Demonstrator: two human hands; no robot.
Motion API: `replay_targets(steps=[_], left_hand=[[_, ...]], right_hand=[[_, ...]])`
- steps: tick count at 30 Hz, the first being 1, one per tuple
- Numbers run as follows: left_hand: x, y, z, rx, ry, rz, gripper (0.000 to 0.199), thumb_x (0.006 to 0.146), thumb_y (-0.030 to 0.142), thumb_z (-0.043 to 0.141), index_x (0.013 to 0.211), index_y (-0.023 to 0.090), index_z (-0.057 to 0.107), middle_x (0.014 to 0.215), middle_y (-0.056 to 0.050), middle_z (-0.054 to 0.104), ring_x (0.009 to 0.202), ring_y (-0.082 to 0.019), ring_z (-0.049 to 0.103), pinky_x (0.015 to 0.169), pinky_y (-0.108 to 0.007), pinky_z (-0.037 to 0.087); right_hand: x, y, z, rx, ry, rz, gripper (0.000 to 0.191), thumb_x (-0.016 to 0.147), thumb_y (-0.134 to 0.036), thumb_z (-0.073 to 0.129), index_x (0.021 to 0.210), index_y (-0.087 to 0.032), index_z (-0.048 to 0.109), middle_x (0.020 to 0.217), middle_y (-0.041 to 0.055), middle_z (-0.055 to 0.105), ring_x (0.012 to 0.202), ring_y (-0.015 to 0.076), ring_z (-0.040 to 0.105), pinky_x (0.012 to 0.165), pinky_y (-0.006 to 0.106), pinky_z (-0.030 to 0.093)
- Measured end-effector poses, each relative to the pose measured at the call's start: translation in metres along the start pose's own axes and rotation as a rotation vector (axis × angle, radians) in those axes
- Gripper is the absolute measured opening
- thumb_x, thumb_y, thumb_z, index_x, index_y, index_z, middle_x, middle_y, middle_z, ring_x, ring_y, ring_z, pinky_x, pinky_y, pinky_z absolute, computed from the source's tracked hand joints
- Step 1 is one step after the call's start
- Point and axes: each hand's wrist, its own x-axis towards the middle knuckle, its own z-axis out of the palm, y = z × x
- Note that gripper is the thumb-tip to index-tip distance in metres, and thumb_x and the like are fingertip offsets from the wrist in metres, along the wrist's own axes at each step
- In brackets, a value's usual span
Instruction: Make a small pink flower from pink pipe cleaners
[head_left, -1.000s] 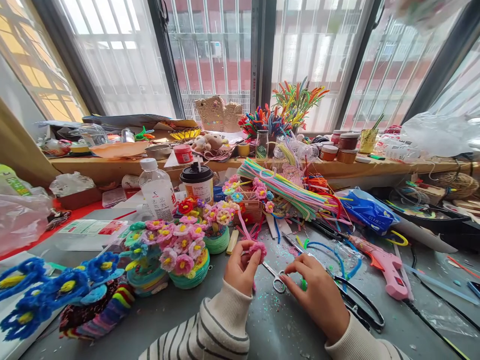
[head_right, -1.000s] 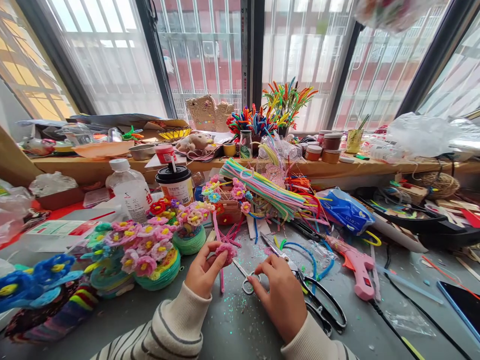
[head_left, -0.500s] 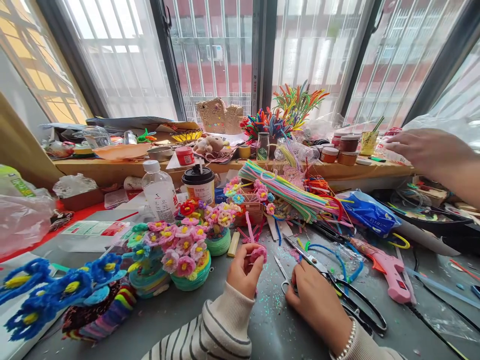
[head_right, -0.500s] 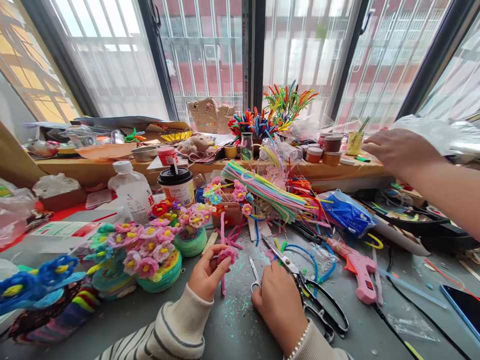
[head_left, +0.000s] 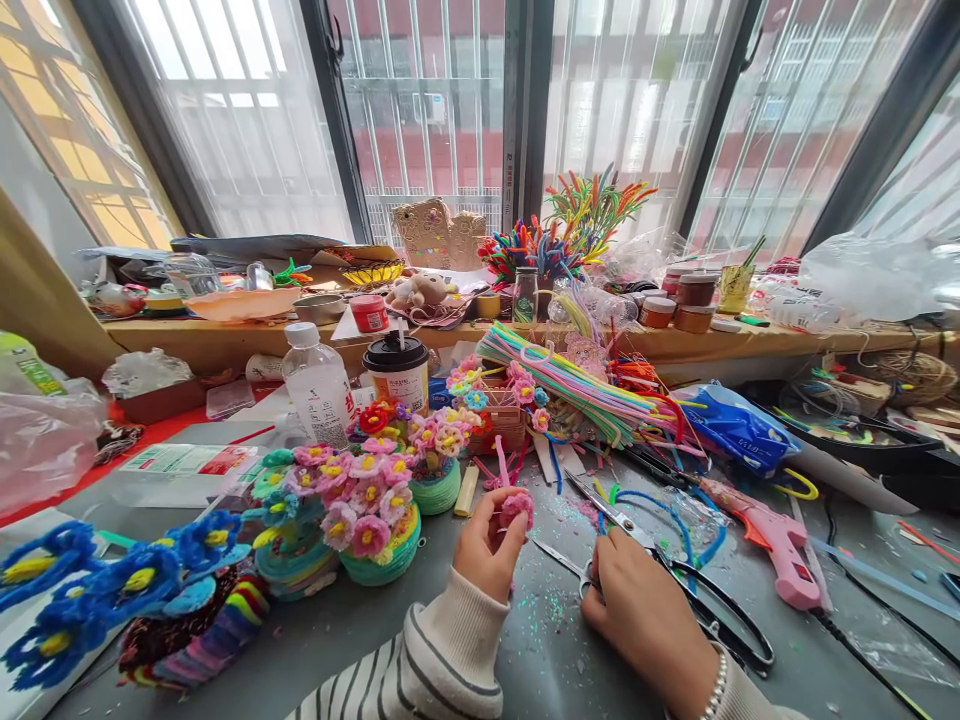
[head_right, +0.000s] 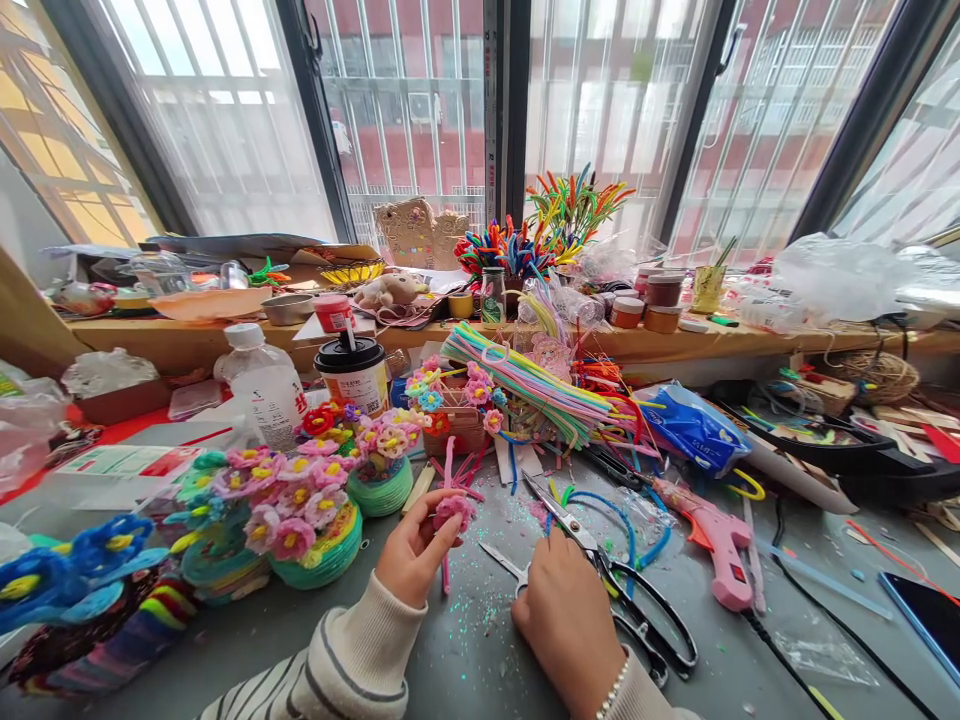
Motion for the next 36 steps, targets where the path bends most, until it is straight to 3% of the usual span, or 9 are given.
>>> replay_targets(steps=[6, 21, 30, 33, 36], left_hand=[[-0.001, 0.009, 0.002, -0.087, 0.011, -0.017, 0.024, 0.055, 0.022, 0.062, 0.076, 0.014, 0.055, 0.063, -0.002, 0.059, 0.054, -0.010, 0.052, 0.043, -0.018, 0.042], [-0.003, 0.010, 0.002, -0.144, -0.011, -0.038, 0.023, 0.055, 0.022, 0.062, 0.076, 0.013, 0.057, 0.067, -0.003, 0.061, 0.060, -0.013, 0.055, 0.048, -0.019, 0.046], [-0.001, 0.008, 0.002, -0.122, -0.026, -0.049, 0.021, 0.055, 0.022, 0.063, 0.073, 0.013, 0.056, 0.065, -0.003, 0.062, 0.059, -0.012, 0.055, 0.047, -0.019, 0.045], [-0.001, 0.008, 0.002, -0.121, -0.026, -0.040, 0.020, 0.056, 0.022, 0.062, 0.073, 0.013, 0.056, 0.065, -0.003, 0.062, 0.060, -0.012, 0.056, 0.051, -0.020, 0.045], [-0.002, 0.008, 0.002, -0.129, -0.030, -0.040, 0.021, 0.055, 0.023, 0.062, 0.073, 0.014, 0.057, 0.065, -0.003, 0.061, 0.060, -0.013, 0.055, 0.052, -0.021, 0.046]], right_hand=[[-0.005, 0.006, 0.004, -0.023, -0.009, -0.085, 0.016, 0.057, -0.005, 0.044, 0.060, -0.016, 0.056, 0.066, 0.0082, 0.057, 0.065, 0.0219, 0.054, 0.057, 0.029, 0.039], [0.005, 0.013, -0.002, 0.538, 0.034, 0.035, 0.013, 0.069, -0.026, 0.047, 0.060, -0.018, 0.051, 0.059, 0.0000, 0.053, 0.054, 0.0132, 0.049, 0.050, 0.024, 0.038], [0.003, 0.008, -0.010, 0.649, 0.149, 0.045, 0.011, 0.072, -0.023, 0.047, 0.066, -0.018, 0.054, 0.061, 0.0001, 0.051, 0.051, 0.0122, 0.045, 0.049, 0.023, 0.036], [0.004, 0.009, -0.007, 0.664, 0.137, 0.039, 0.007, 0.069, -0.023, 0.050, 0.067, -0.017, 0.053, 0.059, -0.0009, 0.050, 0.049, 0.0116, 0.044, 0.047, 0.022, 0.035], [0.005, 0.011, -0.004, 0.669, 0.122, 0.019, 0.015, 0.069, -0.031, 0.052, 0.062, -0.017, 0.051, 0.057, -0.0018, 0.049, 0.048, 0.0110, 0.043, 0.045, 0.021, 0.034]])
